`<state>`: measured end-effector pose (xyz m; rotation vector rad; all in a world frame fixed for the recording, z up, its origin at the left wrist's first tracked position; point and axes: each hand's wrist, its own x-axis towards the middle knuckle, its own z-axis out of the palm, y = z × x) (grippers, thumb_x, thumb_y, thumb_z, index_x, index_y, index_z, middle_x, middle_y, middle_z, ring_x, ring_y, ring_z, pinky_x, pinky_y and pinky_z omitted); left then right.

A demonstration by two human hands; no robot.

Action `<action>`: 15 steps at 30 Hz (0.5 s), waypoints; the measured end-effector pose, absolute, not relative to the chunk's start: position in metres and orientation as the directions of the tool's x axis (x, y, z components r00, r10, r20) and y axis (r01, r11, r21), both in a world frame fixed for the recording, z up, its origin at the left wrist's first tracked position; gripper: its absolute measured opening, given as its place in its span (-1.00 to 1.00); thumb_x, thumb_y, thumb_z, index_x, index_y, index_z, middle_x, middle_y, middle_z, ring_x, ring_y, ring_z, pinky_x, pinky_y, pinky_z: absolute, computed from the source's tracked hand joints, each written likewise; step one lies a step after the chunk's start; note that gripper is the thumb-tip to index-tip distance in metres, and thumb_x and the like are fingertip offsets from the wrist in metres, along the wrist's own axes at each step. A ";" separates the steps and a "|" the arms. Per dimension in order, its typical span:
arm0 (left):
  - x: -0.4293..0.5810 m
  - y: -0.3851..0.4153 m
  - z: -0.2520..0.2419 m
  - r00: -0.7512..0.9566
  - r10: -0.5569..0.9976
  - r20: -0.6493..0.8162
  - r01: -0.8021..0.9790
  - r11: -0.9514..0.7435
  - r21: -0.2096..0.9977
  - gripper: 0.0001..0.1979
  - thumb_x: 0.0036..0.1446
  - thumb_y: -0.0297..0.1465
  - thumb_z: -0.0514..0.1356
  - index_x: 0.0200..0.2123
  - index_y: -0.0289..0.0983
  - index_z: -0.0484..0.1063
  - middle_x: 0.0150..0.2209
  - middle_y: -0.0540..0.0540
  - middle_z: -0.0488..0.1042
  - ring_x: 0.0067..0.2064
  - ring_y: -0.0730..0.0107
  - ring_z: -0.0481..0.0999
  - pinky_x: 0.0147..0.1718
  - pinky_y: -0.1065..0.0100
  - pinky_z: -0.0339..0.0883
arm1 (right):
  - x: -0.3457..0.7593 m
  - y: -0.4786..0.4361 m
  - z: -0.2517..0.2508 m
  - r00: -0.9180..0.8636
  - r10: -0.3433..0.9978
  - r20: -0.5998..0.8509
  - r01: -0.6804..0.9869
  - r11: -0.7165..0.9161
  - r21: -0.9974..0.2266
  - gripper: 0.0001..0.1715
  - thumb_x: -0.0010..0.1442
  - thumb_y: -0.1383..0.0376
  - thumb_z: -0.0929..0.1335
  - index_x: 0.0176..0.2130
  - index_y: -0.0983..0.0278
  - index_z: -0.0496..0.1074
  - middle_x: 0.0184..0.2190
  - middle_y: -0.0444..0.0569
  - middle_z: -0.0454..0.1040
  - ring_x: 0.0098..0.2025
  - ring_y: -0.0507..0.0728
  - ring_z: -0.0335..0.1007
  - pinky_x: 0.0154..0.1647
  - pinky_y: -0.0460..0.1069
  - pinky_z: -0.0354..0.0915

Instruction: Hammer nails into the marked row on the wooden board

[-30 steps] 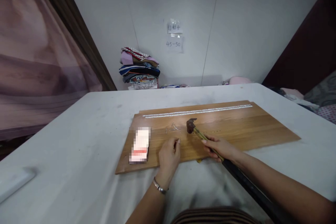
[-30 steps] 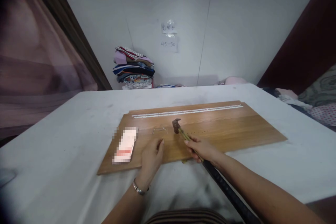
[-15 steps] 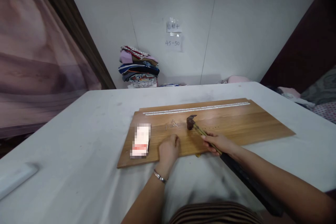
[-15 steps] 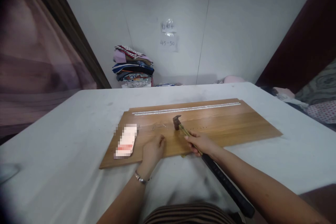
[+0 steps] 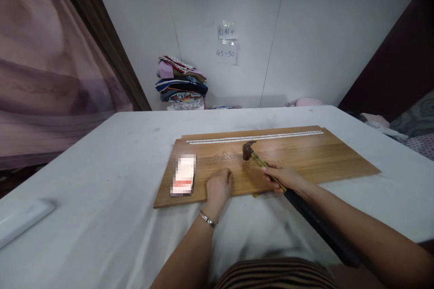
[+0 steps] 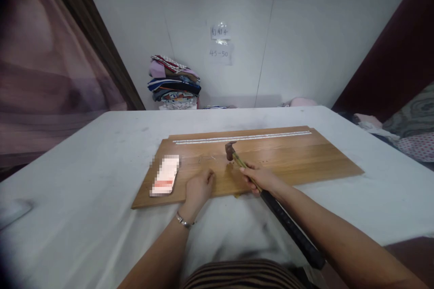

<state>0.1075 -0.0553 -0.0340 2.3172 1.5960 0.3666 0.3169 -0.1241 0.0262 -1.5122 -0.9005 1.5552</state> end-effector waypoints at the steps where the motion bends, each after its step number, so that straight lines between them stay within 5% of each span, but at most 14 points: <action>1: 0.108 -0.056 -0.033 0.350 0.936 0.036 0.860 -0.337 0.384 -0.77 0.28 -0.33 0.00 -0.23 -0.21 0.44 -0.27 -0.08 0.57 -0.24 0.36 0.51 -0.33 0.37 0.10 | 0.317 -0.124 0.027 -0.003 0.897 -0.442 -0.051 -0.441 -0.896 -0.54 -0.04 0.05 0.47 -0.32 0.20 0.22 -0.62 -0.33 0.24 -0.76 -0.14 0.02 -0.82 -0.21 -0.04; 15: 0.108 -0.056 -0.031 0.348 0.937 0.024 0.871 -0.333 0.362 -0.76 0.28 -0.31 0.00 -0.23 -0.21 0.45 -0.27 -0.09 0.56 -0.25 0.36 0.50 -0.34 0.37 0.10 | 0.317 -0.125 0.013 -0.011 0.896 -0.444 -0.077 -0.443 -0.893 -0.52 -0.05 0.04 0.47 -0.31 0.20 0.21 -0.63 -0.33 0.24 -0.77 -0.14 0.01 -0.82 -0.21 -0.04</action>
